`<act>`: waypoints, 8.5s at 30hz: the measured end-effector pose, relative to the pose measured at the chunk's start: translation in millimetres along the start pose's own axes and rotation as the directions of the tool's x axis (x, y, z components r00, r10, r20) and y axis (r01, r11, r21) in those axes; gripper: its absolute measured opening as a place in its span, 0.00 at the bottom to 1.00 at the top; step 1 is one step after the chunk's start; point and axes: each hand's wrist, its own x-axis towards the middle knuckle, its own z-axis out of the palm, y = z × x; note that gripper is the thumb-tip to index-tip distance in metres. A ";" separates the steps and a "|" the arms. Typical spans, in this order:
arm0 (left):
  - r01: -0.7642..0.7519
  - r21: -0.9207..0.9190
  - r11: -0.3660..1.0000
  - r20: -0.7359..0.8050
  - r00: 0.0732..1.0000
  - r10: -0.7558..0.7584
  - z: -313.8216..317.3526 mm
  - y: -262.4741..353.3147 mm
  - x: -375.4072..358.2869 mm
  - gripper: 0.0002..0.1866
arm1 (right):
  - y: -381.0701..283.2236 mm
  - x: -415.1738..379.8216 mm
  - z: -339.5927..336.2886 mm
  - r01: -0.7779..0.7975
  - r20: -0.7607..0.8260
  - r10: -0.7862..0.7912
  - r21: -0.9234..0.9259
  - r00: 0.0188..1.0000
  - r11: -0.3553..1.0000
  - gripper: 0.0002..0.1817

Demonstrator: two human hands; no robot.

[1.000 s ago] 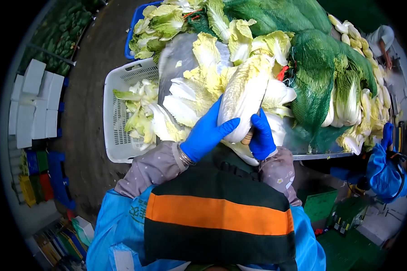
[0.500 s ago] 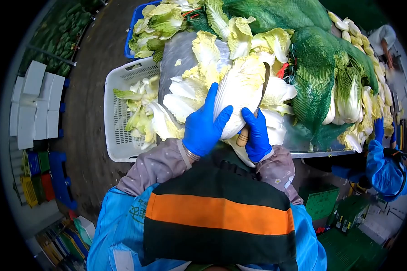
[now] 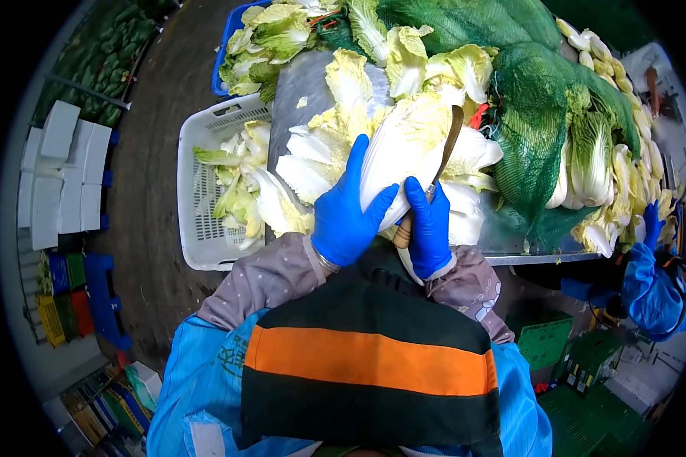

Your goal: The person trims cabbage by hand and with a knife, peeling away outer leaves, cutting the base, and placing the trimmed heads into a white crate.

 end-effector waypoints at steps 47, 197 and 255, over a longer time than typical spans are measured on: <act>0.077 0.214 0.974 0.245 0.961 -0.129 -12.0 -24.7 2.0 0.39 | 21.5 18.0 -16.0 0.146 0.017 -0.150 -0.344 0.989 0.927 0.23; -0.417 0.175 0.892 0.177 0.904 0.388 141.0 89.5 40.2 0.14 | -135.8 -3.4 -233.3 -0.017 0.256 0.026 -0.038 0.966 0.999 0.33; 0.700 -0.712 -0.059 0.670 0.652 -0.356 98.6 78.3 -2.2 0.26 | -137.0 -61.4 -208.9 0.599 0.555 -0.252 -0.787 0.793 0.150 0.20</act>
